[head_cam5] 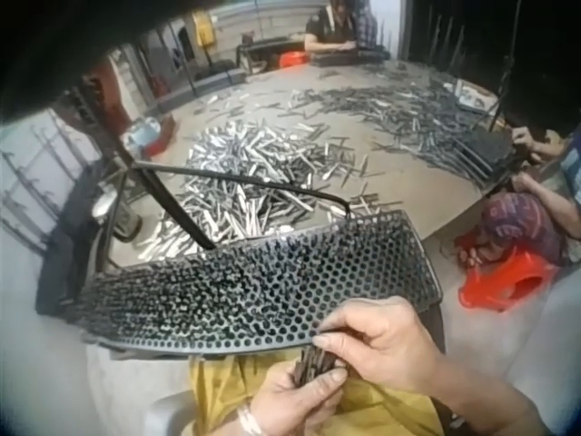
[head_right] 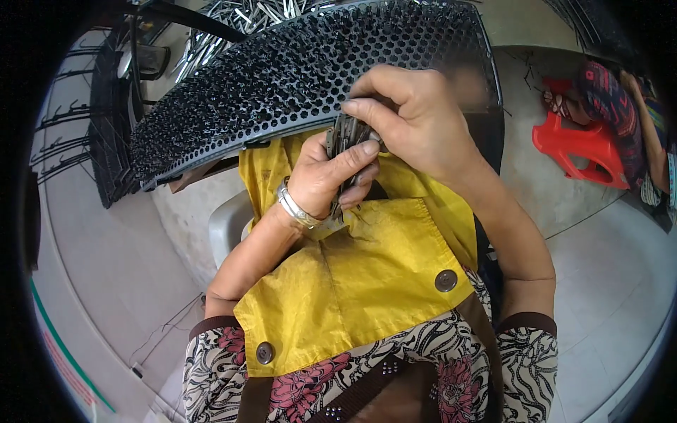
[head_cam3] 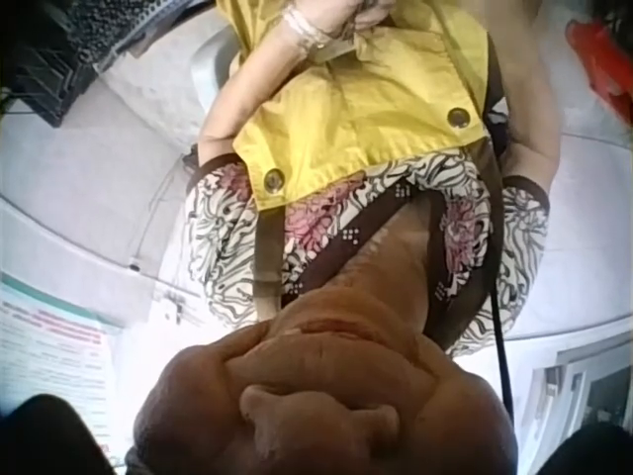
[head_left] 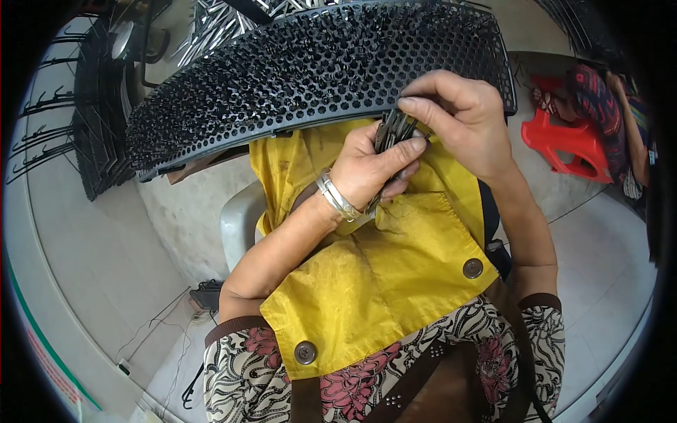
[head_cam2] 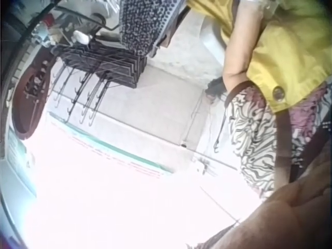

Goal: The person is inserting small metal pins into a perforated board template as part of an assembly process.

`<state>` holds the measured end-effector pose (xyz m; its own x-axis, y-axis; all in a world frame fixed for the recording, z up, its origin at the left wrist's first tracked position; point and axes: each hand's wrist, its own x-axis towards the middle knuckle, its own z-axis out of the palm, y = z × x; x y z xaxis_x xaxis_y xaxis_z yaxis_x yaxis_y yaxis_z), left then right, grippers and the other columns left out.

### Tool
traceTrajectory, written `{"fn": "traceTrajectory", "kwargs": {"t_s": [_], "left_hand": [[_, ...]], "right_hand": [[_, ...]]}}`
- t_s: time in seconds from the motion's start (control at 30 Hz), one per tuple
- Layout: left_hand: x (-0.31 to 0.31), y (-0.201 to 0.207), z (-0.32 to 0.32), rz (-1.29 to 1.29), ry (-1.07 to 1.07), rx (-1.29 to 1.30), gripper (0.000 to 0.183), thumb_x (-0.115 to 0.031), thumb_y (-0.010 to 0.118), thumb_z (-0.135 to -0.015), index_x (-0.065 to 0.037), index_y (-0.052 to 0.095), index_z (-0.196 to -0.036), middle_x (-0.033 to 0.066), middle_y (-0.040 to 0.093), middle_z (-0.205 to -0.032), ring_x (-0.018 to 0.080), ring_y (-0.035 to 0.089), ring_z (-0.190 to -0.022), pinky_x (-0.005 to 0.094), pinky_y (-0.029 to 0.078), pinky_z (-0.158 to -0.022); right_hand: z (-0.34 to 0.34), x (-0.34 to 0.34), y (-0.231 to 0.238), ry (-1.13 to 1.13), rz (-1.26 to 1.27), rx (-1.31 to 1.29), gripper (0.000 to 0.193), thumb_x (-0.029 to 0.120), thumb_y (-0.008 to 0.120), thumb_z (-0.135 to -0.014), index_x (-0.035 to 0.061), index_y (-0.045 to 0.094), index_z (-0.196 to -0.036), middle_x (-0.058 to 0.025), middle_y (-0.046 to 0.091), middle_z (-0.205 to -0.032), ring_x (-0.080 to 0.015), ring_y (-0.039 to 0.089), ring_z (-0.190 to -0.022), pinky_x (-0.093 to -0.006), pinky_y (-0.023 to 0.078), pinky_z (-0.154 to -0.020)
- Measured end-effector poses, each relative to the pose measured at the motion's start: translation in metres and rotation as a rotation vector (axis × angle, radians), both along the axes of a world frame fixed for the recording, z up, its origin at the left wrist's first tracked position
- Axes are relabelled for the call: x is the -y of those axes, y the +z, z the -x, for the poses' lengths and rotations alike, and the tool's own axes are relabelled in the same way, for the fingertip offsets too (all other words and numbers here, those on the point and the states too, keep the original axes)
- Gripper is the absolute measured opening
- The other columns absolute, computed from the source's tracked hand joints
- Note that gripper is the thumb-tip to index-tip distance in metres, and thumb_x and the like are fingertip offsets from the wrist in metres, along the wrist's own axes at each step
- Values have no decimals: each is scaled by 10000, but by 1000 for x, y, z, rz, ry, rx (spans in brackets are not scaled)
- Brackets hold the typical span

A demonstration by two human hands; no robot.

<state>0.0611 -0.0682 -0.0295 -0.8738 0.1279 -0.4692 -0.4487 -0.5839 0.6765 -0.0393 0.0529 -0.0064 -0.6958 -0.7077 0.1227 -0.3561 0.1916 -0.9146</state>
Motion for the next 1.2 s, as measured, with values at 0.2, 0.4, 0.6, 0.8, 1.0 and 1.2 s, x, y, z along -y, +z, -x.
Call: {"fn": "traceTrajectory", "kwargs": {"t_s": [0.2, 0.4, 0.6, 0.8, 1.0, 1.2], "left_hand": [[0, -2, 1, 26, -32, 22, 138, -158, 549, -851, -37, 497, -807, 6, 471, -574, 61, 386, -381, 197, 282, -331], [-4, 4, -2, 24, 47, 36, 161, -175, 587, -826, -32, 526, -868, 35, 462, -584, 74, 350, -376, 200, 261, -337], [-6, 24, 2, -14, 263, 136, 181, -200, 614, -807, -39, 539, -772, 24, 500, -585, 86, 381, -361, 205, 290, -324], [-1, 34, 6, -213, 357, 117, 193, -205, 567, -832, -35, 539, -745, 27, 491, -542, 83, 375, -361, 215, 287, -330], [8, 32, 2, -182, 340, 108, 143, -133, 547, -819, -17, 536, -737, 29, 492, -539, 83, 374, -356, 215, 286, -323], [8, 32, -3, 3, 188, 47, 86, -83, 575, -790, -2, 547, -784, 65, 557, -632, 81, 385, -349, 207, 278, -316]], "right_hand": [[9, 1, 2, -388, 97, -25, 57, 15, 622, -765, -18, 614, -810, 18, 560, -651, -22, 480, -570, -151, 373, -509], [38, 2, -5, -431, 378, 105, 80, 16, 627, -765, -32, 606, -826, -4, 554, -629, -41, 489, -548, -157, 378, -509], [7, -11, 4, -423, -9, -858, 80, 1, 627, -740, -8, 608, -817, -51, 582, -742, -109, 537, -647, -211, 427, -551], [-21, -3, -6, -9, 217, -884, 261, 34, 661, -599, 29, 578, -846, -109, 543, -870, -266, 537, -732, -327, 464, -579], [-25, 0, -7, -3, 300, -692, 204, -18, 641, -634, -1, 563, -823, -148, 557, -823, -268, 544, -696, -316, 464, -579], [-24, 4, 0, -220, 350, 486, 142, 18, 611, -777, -42, 597, -905, -35, 603, -739, -41, 532, -617, -173, 435, -549]]}}
